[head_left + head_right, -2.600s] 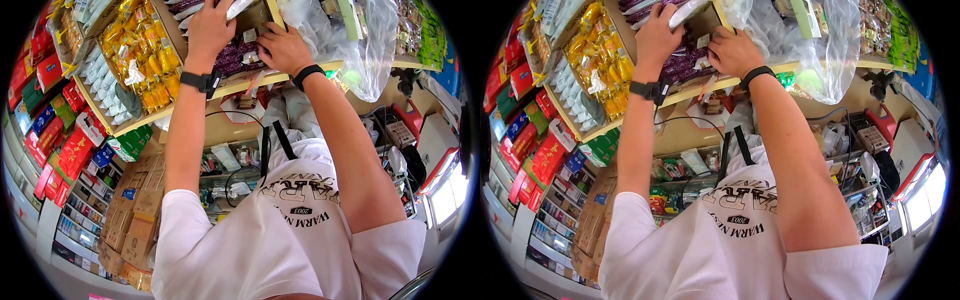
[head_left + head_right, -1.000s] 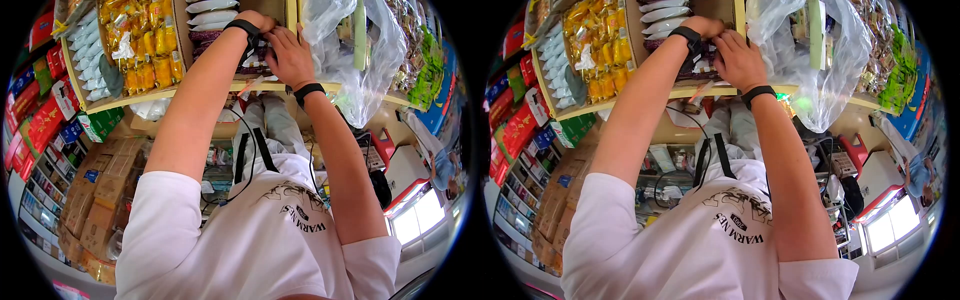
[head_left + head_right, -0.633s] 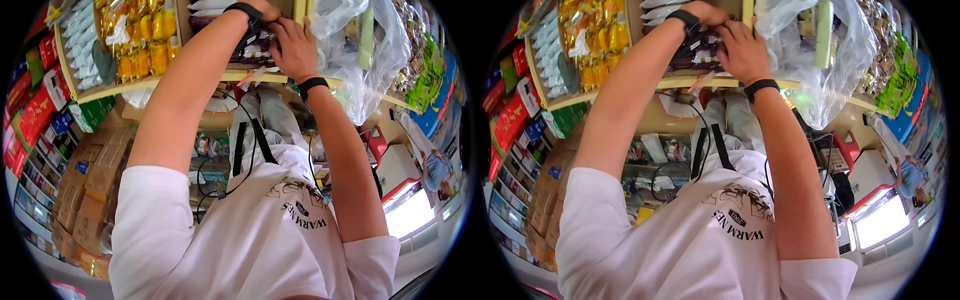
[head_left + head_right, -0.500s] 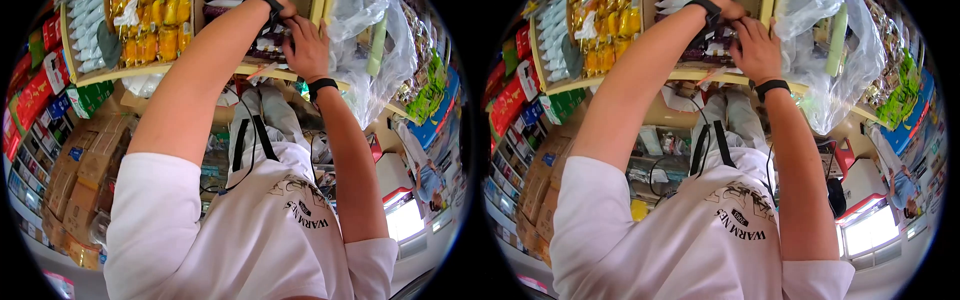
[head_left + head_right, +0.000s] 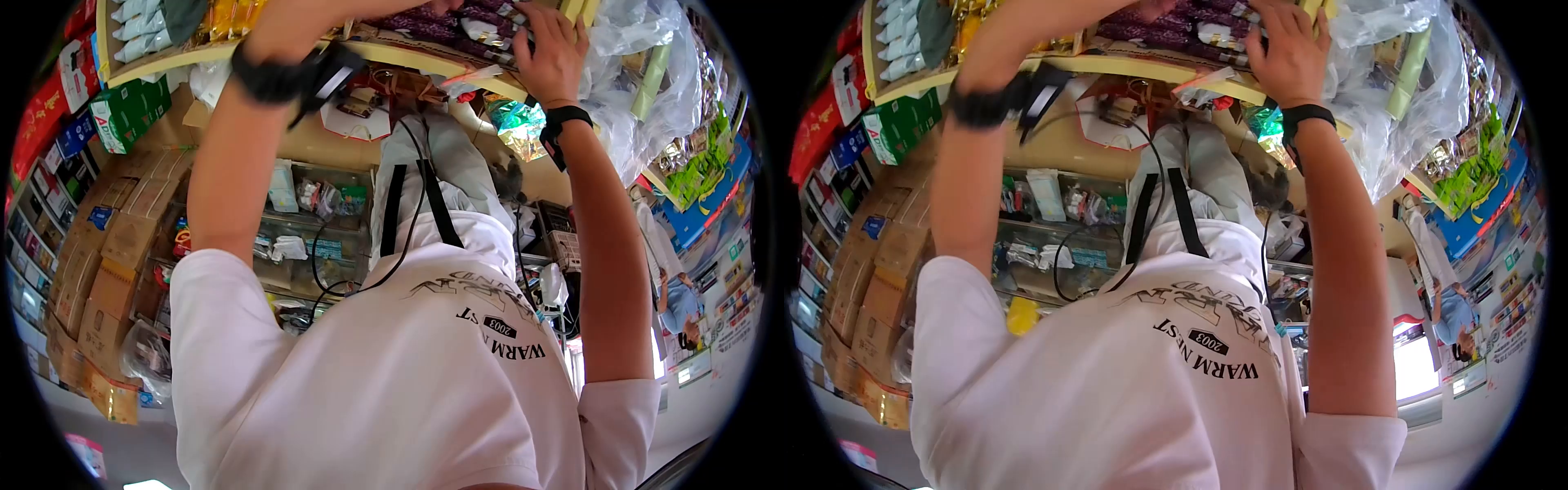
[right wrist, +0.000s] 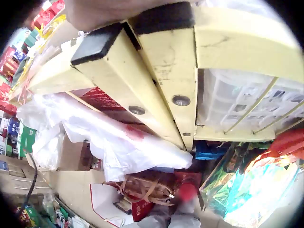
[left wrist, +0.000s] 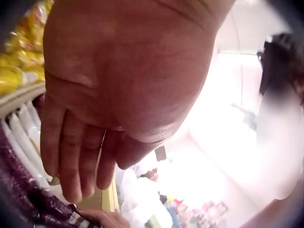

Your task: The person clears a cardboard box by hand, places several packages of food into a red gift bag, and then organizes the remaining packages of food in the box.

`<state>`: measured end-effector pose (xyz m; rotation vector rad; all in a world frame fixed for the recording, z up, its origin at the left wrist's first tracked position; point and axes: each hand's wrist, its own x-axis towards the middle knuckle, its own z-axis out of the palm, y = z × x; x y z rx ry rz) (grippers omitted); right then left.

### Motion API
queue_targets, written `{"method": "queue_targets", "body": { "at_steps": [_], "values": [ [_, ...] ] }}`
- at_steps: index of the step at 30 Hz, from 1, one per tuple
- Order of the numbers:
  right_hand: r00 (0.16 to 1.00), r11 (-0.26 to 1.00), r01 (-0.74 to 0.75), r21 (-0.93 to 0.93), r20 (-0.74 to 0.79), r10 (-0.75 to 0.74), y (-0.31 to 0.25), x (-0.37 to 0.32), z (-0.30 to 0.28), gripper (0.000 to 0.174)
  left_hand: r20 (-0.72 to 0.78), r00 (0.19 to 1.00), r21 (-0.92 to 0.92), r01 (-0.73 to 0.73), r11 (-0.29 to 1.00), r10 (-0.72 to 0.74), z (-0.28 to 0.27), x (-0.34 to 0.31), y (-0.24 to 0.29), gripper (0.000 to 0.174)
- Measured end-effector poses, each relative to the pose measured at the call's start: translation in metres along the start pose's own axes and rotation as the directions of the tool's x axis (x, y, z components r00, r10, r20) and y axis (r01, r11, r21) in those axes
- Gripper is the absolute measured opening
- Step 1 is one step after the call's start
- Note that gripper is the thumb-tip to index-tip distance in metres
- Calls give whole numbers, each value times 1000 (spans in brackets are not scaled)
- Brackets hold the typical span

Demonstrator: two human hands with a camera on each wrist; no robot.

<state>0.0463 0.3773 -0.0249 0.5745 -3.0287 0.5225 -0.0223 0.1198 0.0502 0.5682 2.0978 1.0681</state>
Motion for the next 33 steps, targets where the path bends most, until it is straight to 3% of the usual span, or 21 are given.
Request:
{"method": "queue_targets", "body": {
  "at_steps": [2, 3, 5, 7, 8, 9, 10, 11, 12, 15, 17, 18, 20, 21, 23, 26, 27, 29, 30, 31, 33],
  "values": [
    [1000, 1000, 0, 4, 13, -1, 0, 0, -1, 34, 187, 971, -389, 212, 897, -149, 4, -68, -22, 33],
    [1000, 1000, -10, 4, 18, 10, 1, 0, -1, 35, 200, 974, -583, 204, 786, -104, 28, -102, -51, 34],
    [999, 999, 33, -29, 5, -32, 2, -1, -1, 35, 357, 910, -663, 406, 629, -211, 69, -143, -90, 31],
    [996, 997, -14, -70, 89, 20, 4, -2, -3, 38, 407, 843, -657, 537, 528, -352, 138, -172, -152, 30],
    [995, 989, 96, -117, -27, -100, 29, -6, 20, 34, 376, 846, -631, 533, 564, -379, 182, -188, -195, 29],
    [997, 992, 78, -98, 20, -77, 32, -6, 19, 34, 341, 848, -595, 528, 606, -405, 233, -206, -245, 28],
    [998, 995, 59, -85, 44, -55, 29, -5, 15, 35, 112, 974, -149, 214, 965, -199, 292, -226, -306, 29],
    [998, 993, 50, -103, 48, -45, 26, -4, 15, 37, 167, 933, 15, 320, 947, -318, 322, -224, -332, 31],
    [998, 992, 54, -117, 33, -51, 25, -5, 16, 38, 187, 768, -146, 638, 756, -612, 325, -209, -325, 34],
    [998, 985, 21, -172, 61, -11, 17, -5, 14, 38, -38, 774, -230, 609, 759, -632, 400, -186, -401, 32],
    [998, 984, 38, -176, 61, -28, 15, -5, 15, 38, -9, 839, -123, 540, 833, -545, 429, -169, -443, 32],
    [997, 990, 22, -140, 77, -11, 20, -6, 16, 38, -31, 764, -202, 627, 753, -645, 466, -156, -482, 38],
    [996, 996, 1, -88, 85, 6, 20, -7, 17, 37, -227, 693, -275, 628, 728, -684, 487, -136, -507, 53],
    [995, 996, 4, -94, 103, 6, 23, -7, 17, 37, -112, 634, -545, 604, 581, -765, 418, -133, -452, 71],
    [986, 996, -62, -57, 150, 70, 29, -11, 14, 39, -264, 490, -337, 760, 556, -830, 410, -124, -455, 79],
    [952, 957, -283, 61, 141, 273, 37, -17, 11, 43, -240, 475, -413, 740, 532, -847, 443, -100, -512, 80],
    [977, 985, -169, 21, 134, 165, 48, -17, 9, 44, -237, 467, -425, 739, 523, -852, 455, -94, -532, 80],
    [980, 986, -131, -99, 138, 144, 84, -24, -10, 53, -235, 436, -445, 746, 495, -868, 475, -79, -567, 81],
    [962, 977, -172, -127, 192, 194, 115, -36, -34, 61, -233, 416, -455, 752, 477, -879, 485, -75, -580, 81],
    [923, 937, -346, -51, 162, 350, 210, -56, -83, 70, -234, 397, -460, 760, 460, -888, 494, -71, -594, 81],
    [887, 896, -432, -103, 132, 443, 212, -73, -118, 68, -235, 363, -467, 772, 432, -902, 512, -64, -621, 82]
  ]
}}
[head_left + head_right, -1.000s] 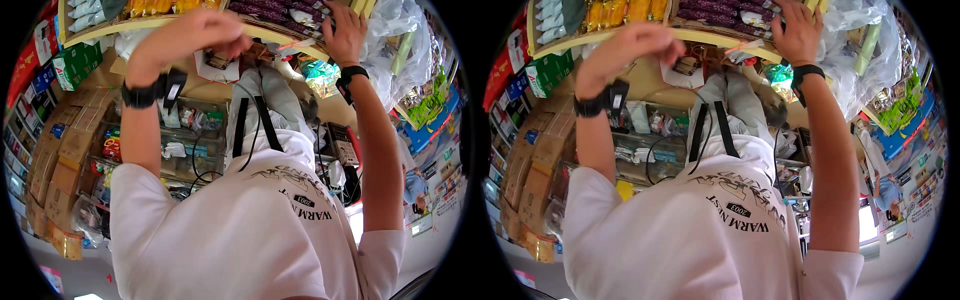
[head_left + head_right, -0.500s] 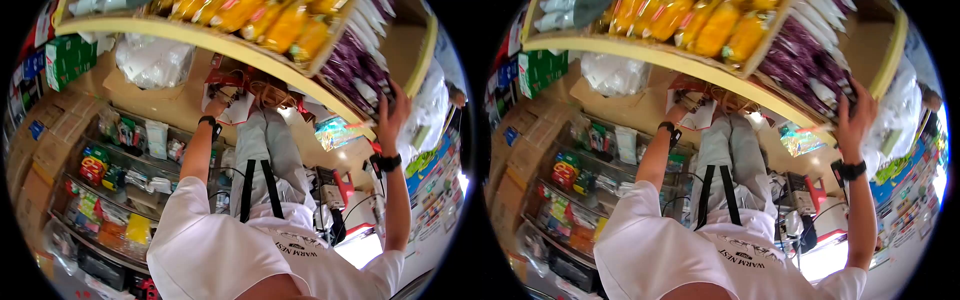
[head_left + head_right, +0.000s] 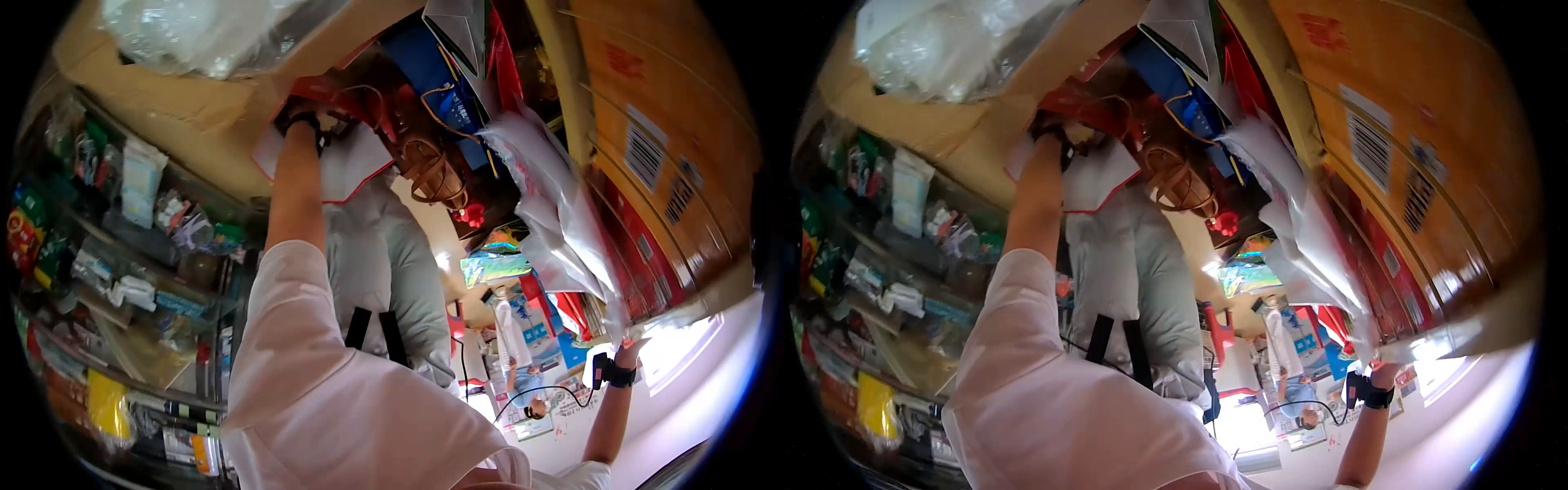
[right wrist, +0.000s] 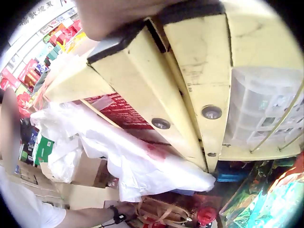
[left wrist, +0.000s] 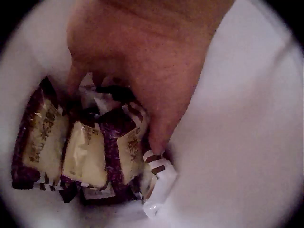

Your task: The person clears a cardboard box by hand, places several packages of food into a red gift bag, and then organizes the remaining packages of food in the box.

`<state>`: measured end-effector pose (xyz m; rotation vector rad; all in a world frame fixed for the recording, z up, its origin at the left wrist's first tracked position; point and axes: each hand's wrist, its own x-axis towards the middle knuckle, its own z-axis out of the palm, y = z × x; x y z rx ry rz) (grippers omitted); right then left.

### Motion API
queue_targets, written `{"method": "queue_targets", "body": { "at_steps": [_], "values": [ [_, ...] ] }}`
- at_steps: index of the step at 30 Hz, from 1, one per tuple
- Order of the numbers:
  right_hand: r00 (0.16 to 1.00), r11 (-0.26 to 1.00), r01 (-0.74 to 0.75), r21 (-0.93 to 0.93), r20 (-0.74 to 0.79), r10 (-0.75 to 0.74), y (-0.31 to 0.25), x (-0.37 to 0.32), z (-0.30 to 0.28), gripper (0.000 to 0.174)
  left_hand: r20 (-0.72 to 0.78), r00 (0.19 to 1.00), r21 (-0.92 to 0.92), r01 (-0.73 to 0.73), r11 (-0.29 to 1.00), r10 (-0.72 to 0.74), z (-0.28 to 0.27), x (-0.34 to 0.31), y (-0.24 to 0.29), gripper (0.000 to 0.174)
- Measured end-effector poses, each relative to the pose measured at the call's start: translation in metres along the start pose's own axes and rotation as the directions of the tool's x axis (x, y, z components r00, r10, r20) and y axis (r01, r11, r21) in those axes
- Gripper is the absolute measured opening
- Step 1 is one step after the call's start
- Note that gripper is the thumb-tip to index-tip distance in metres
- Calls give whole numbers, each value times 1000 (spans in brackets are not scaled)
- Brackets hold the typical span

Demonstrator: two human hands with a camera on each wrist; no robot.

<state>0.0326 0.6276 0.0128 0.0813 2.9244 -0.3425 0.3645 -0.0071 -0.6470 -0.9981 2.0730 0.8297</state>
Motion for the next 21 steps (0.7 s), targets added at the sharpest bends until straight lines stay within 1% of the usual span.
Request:
{"method": "queue_targets", "body": {
  "at_steps": [3, 6, 8, 9, 11, 13, 16, 18, 19, 20, 21],
  "values": [
    [998, 997, -69, -38, -15, 69, -3, -8, -16, 65, -18, 1000, 1, 16, 1000, -16, 32, 26, -24, 83],
    [995, 994, -99, -44, -35, 97, -4, -4, -16, 63, -30, 1000, -8, -5, 1000, 4, 59, 51, -42, 84],
    [993, 994, -102, -45, -59, 99, -9, -11, -17, 61, -32, 999, -15, -19, 1000, 18, 70, 64, -39, 85],
    [992, 993, -108, -38, -64, 105, -11, -10, -14, 60, -36, 999, -16, -10, 1000, 9, 72, 59, -47, 85],
    [992, 995, -103, -18, -77, 101, -9, -9, -13, 59, -44, 999, -13, -3, 1000, 2, 73, 52, -43, 86],
    [993, 996, -87, 10, -79, 87, -10, -6, 2, 57, -61, 998, -6, 1, 1000, -1, 72, 51, -45, 86],
    [995, 998, -53, 23, -79, 54, -14, 0, 13, 55, -87, 996, -39, 25, 999, -28, 73, 44, -38, 88],
    [996, 1000, -10, 23, -87, 12, -26, 3, 21, 54, -159, 987, -93, 13, 996, -28, 85, 35, -38, 88],
    [996, 1000, 18, 23, -83, -17, -31, 3, 26, 53, -213, 977, -124, -17, 992, -10, 95, 33, -36, 89],
    [997, 999, 47, 28, -70, -45, -39, 4, 35, 52, -278, 960, -121, -61, 991, 25, 100, 28, -45, 89],
    [994, 996, 85, 25, -73, -83, -51, 6, 43, 52, -353, 934, -126, -114, 985, 63, 109, 29, -47, 90]
  ]
}}
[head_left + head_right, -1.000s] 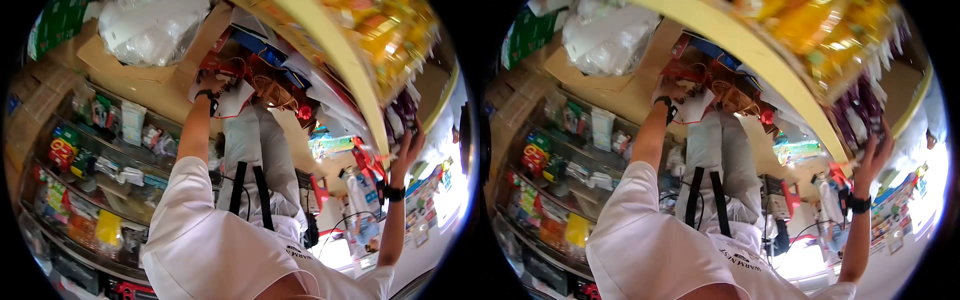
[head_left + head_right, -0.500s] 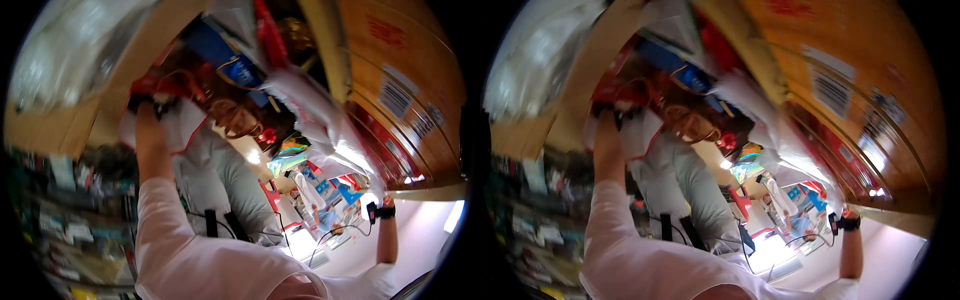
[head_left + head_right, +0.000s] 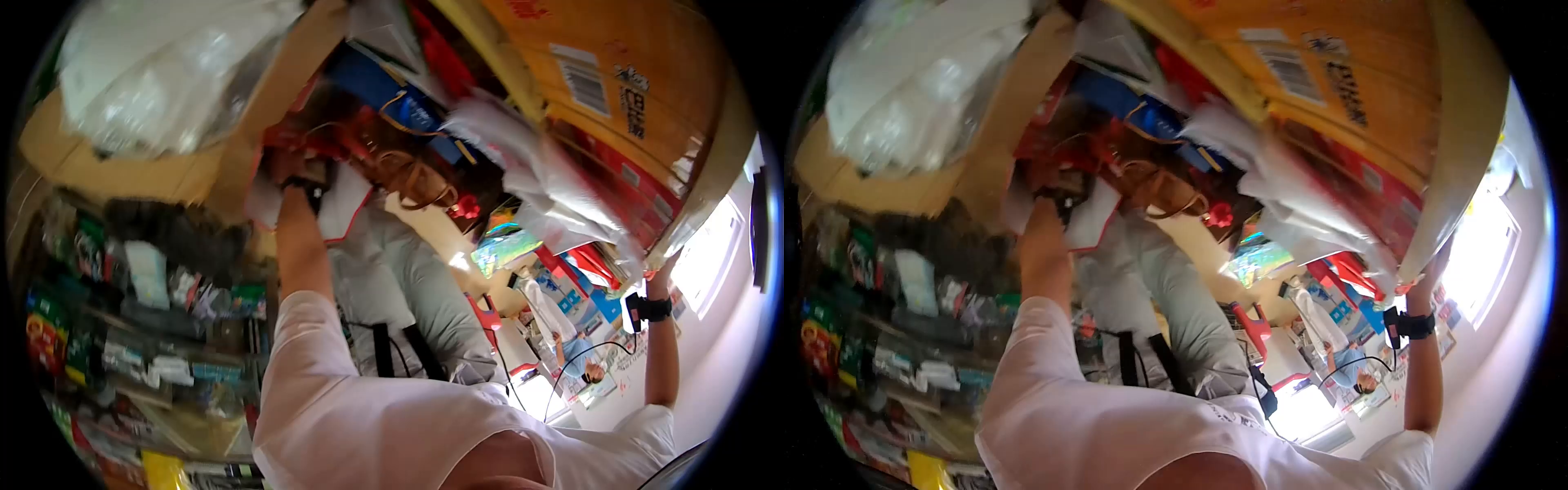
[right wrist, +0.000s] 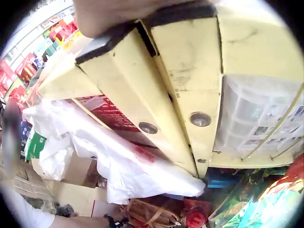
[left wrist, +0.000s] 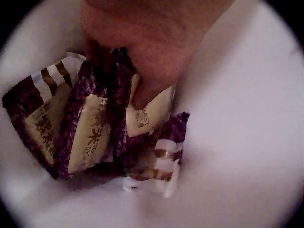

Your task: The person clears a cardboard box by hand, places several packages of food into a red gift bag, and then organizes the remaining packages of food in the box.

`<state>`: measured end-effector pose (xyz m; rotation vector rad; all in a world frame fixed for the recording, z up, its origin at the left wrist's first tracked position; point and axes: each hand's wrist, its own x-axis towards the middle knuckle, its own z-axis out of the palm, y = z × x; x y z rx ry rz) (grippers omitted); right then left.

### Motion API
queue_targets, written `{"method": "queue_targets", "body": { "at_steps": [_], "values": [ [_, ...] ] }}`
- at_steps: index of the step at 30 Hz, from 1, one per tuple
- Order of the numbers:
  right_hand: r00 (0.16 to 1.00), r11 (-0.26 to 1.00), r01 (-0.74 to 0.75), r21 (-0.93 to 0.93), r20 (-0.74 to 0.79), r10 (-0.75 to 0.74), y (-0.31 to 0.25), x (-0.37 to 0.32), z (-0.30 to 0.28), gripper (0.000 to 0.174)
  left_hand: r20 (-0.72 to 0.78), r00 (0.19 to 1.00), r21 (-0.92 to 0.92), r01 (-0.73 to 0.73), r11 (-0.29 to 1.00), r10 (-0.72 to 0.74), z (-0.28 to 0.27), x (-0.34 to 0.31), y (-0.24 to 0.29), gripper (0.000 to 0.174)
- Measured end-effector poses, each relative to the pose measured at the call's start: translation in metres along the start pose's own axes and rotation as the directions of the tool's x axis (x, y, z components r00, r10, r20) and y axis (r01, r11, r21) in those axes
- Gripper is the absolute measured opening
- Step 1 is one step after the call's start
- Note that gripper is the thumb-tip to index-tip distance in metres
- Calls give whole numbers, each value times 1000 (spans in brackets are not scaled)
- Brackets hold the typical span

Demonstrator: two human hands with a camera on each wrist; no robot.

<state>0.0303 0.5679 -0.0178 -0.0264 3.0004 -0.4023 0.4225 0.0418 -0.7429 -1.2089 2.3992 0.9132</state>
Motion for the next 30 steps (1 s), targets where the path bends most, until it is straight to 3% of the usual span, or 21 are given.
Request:
{"method": "queue_targets", "body": {
  "at_steps": [1, 2, 3, 4, 6, 9, 10, 13, 14, 15, 16, 17, 18, 21, 22, 23, 25, 26, 28, 29, 30],
  "values": [
    [999, 999, 44, 5, 3, -44, -13, 3, 9, 51, -84, 994, -19, -68, 998, 66, 11, -4, -5, 90],
    [996, 996, 85, 15, 7, -85, -28, 6, 20, 51, 87, 983, -89, 168, 982, -160, -21, -17, 20, 90],
    [992, 992, 126, 10, 4, -126, -45, 8, 28, 50, 251, 893, -79, 404, 912, -374, -54, -30, 47, 89],
    [985, 985, 174, -6, 6, -174, -62, 9, 37, 50, 238, 893, -66, 408, 911, -383, -77, -42, 56, 89],
    [958, 951, 288, -110, 19, -287, -100, 5, 50, 46, -15, 948, -350, 292, 890, -317, -104, -65, 73, 85],
    [967, 966, 248, -70, 76, -243, -114, 5, 57, 46, -145, 941, -341, 244, 908, -307, -115, -83, 83, 84],
    [958, 957, 285, -57, 59, -282, -122, 4, 60, 43, -152, 938, -334, 246, 910, -310, -119, -88, 83, 84],
    [920, 914, 393, -105, 62, -388, -118, 7, 61, 40, -28, 937, -661, 243, 710, -347, -126, -105, 81, 88],
    [919, 914, 394, -95, 59, -390, -112, 7, 58, 40, -47, 932, -568, 271, 777, -359, -138, -110, 86, 91],
    [915, 912, 402, -77, 58, -398, -104, 10, 59, 40, -85, 928, -621, 235, 747, -362, -147, -118, 94, 93],
    [964, 966, 259, 23, 57, -260, -99, 11, 56, 44, -96, 921, -547, 267, 793, -377, -147, -120, 96, 93],
    [950, 950, 307, -54, 69, -303, -94, 14, 55, 45, -107, 914, -468, 300, 831, -391, -151, -120, 94, 93],
    [953, 955, 297, -10, 70, -296, -90, 15, 53, 46, -92, 918, -455, 307, 836, -387, -153, -120, 92, 93],
    [960, 960, 278, 20, 35, -279, -104, 9, 58, 43, -69, 917, -525, 302, 796, -393, -154, -118, 88, 92],
    [958, 958, 285, -11, 22, -285, -102, 9, 58, 43, 83, 920, -630, 346, 695, -383, -159, -114, 83, 91],
    [956, 956, 292, -43, 9, -292, -102, 8, 56, 43, 41, 941, -745, 253, 617, -335, -159, -117, 86, 86],
    [968, 969, 246, 32, 45, -248, -114, 6, 62, 40, -132, 908, -570, 259, 780, -398, -182, -133, 105, 79],
    [973, 972, 223, 78, 49, -227, -120, 5, 63, 40, -137, 906, -566, 260, 782, -401, -196, -142, 112, 79],
    [977, 972, 194, 135, 59, -203, -123, 5, 67, 40, -39, 922, -739, 233, 632, -386, -224, -159, 119, 71],
    [979, 972, 185, 146, 56, -195, -123, 5, 68, 39, -45, 919, -733, 236, 638, -391, -237, -167, 121, 71],
    [981, 972, 174, 155, 52, -184, -123, 4, 68, 39, 15, 929, -838, 214, 502, -371, -250, -176, 124, 68]
  ]
}}
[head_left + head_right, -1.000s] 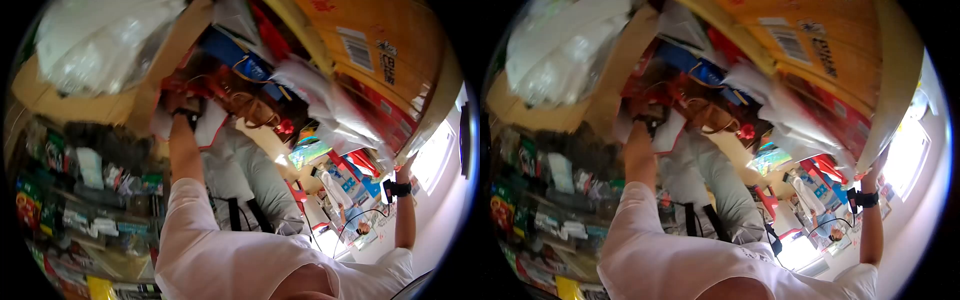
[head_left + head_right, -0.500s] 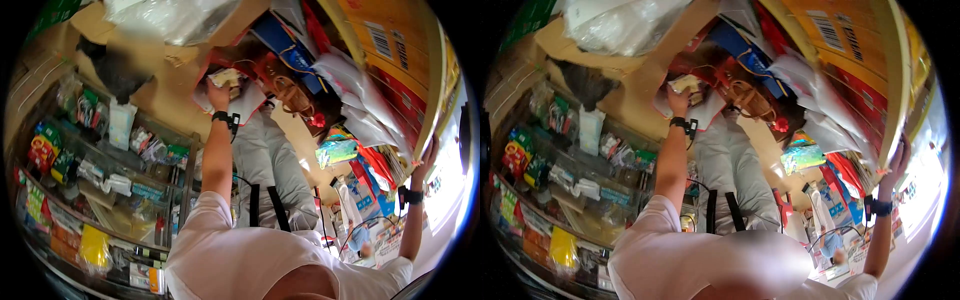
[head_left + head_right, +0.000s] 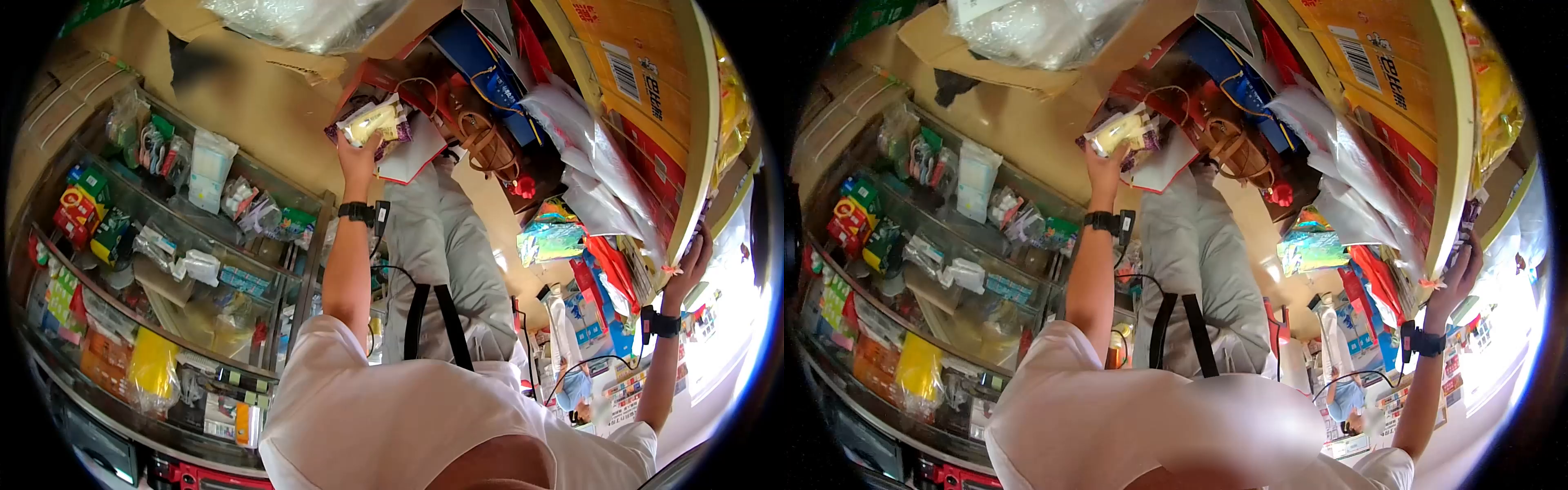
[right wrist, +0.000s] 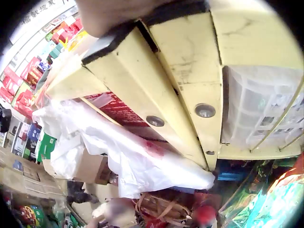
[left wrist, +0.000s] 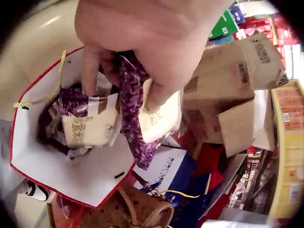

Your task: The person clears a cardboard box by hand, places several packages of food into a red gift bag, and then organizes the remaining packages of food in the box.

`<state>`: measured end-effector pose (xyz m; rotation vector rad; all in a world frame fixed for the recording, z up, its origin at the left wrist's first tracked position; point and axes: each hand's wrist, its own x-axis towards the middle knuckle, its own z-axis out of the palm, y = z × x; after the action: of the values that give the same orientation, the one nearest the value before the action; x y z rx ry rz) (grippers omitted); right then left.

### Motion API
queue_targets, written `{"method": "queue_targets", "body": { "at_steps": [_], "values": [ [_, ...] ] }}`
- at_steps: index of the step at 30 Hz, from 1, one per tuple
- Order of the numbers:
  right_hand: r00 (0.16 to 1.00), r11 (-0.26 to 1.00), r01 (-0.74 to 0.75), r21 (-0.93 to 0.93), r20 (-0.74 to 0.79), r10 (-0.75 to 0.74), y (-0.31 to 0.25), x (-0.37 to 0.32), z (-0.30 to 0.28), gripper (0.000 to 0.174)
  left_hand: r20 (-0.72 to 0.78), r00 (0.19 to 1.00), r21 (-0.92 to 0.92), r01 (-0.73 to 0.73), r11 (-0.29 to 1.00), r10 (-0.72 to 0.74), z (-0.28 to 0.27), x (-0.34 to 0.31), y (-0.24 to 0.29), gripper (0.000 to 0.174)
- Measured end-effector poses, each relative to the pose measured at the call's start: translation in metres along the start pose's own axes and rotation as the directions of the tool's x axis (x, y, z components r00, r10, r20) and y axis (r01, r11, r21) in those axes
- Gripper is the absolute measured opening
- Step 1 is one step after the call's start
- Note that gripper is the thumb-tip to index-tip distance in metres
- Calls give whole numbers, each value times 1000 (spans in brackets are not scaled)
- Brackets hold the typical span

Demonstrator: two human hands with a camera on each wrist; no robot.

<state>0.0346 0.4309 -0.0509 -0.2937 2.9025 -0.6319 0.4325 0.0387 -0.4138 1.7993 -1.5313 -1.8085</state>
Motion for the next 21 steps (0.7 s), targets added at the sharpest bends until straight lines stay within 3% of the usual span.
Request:
{"method": "queue_targets", "body": {
  "at_steps": [1, 2, 3, 5, 12, 15, 18, 19, 20, 21],
  "values": [
    [1000, 1000, -2, 7, 6, 2, 1, 0, 0, 39, 56, 998, -170, 37, 985, -27, -8, -11, 12, 66],
    [999, 998, 43, -41, 6, -42, 5, 1, -1, 38, 53, 998, -52, 32, 998, -29, -19, -29, 42, 62],
    [996, 992, 87, -89, 1, -87, 9, 2, -1, 38, 51, 998, -48, 25, 999, -23, -30, -39, 49, 62],
    [995, 993, 102, -65, 20, -101, 12, 2, -2, 38, 143, 976, -279, 200, 939, -165, -53, -59, 70, 59],
    [975, 963, 223, -151, 27, -222, 3, 5, 5, 35, 257, 958, -376, 219, 900, -126, -115, -118, 142, 59],
    [981, 980, 193, -52, -20, -194, -5, 2, 8, 33, 337, 933, -417, 269, 868, -127, -126, -139, 161, 67],
    [975, 976, 214, 38, -73, -211, -31, -5, 14, 30, 314, 949, -181, 85, 980, -24, -118, -160, 200, 73],
    [941, 942, 305, -138, -111, -321, -51, -11, 11, 29, 314, 949, -164, 84, 983, -28, -120, -168, 209, 73],
    [891, 871, 379, -312, -133, -435, -69, -17, 13, 27, 345, 926, -69, -140, 988, 155, -120, -171, 217, 73],
    [890, 906, 406, -122, -173, -422, -86, -29, 15, 25, 351, 913, -39, -210, 977, 210, -120, -176, 225, 71]
  ]
}}
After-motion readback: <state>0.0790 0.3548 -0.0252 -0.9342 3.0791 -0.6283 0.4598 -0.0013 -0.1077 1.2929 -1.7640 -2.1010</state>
